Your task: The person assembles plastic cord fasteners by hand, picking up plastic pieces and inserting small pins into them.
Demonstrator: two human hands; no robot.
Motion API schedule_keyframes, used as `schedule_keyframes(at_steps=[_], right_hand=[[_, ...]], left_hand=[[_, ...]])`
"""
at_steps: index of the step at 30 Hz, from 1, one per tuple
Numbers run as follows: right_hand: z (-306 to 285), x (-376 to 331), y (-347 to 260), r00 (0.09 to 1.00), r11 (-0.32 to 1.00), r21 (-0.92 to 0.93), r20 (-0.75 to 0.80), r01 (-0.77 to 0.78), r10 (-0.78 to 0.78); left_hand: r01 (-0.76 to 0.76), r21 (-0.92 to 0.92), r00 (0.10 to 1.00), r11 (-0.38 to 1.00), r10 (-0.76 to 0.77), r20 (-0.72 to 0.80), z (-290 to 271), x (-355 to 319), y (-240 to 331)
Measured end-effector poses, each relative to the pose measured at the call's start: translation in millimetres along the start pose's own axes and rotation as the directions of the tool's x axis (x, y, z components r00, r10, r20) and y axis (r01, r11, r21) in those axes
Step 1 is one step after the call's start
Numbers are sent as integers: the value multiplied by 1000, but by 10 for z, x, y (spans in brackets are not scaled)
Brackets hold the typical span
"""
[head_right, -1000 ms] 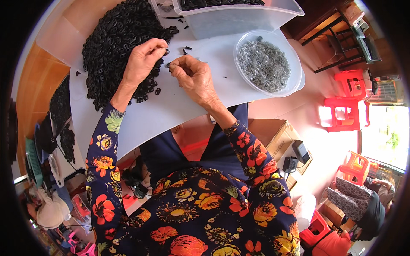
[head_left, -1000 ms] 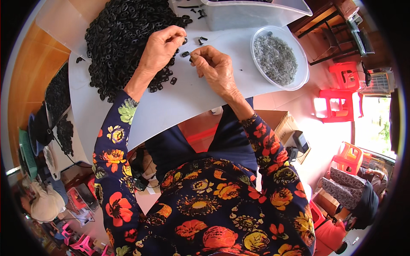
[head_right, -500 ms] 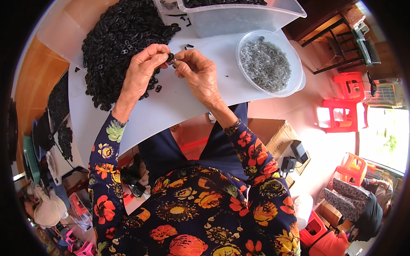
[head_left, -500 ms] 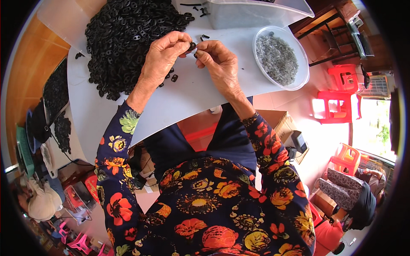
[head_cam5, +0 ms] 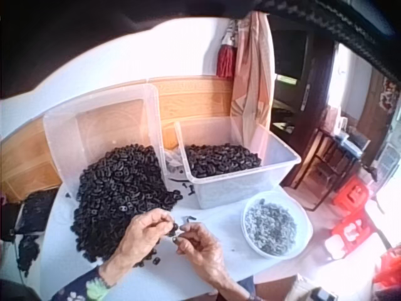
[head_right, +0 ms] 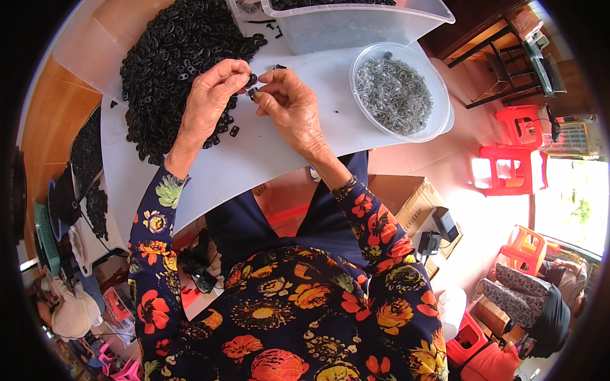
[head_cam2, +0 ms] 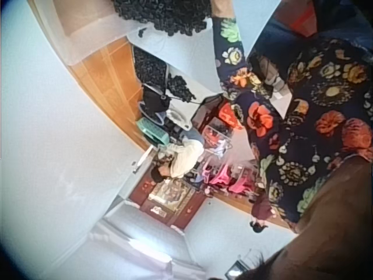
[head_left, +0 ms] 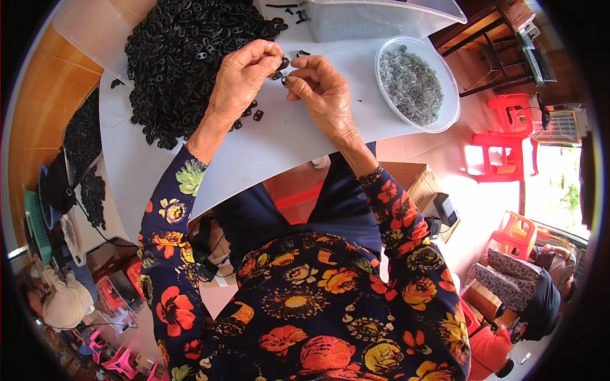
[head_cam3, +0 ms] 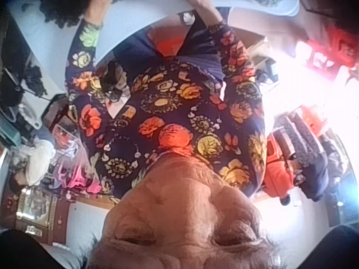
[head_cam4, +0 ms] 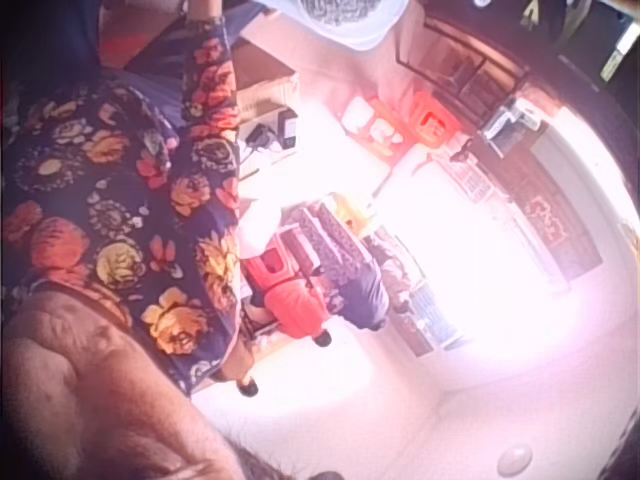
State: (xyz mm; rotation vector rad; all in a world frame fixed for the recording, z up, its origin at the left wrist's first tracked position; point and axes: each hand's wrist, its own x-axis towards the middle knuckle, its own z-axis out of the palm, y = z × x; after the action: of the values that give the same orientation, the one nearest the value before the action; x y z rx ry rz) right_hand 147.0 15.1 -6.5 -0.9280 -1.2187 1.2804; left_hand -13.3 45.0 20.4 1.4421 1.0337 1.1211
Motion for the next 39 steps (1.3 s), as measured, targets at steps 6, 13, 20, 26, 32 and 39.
schedule_keyframes(at_steps=[6,13,20,26,32,39], right_hand=[[0,1,3,1000,1000,-14,-5,6,-6],[-17,7,29,1000,999,-24,-14,27,-27],[-8,1,2,999,999,-12,-9,41,-41],[-10,4,26,999,1000,-15,37,-1,2],[33,-13,85,990,986,-94,57,136,-131],[53,-47,-19,971,900,-370,33,232,-236]], left_hand=[[-31,77,998,997,26,53,-3,0,-26],[-133,234,990,963,118,76,-17,29,31],[-71,274,991,959,37,125,31,-146,-50],[-102,225,994,969,94,48,83,-213,-104],[38,111,999,993,-41,27,113,-252,-49],[30,77,999,997,-31,12,144,-290,-80]])
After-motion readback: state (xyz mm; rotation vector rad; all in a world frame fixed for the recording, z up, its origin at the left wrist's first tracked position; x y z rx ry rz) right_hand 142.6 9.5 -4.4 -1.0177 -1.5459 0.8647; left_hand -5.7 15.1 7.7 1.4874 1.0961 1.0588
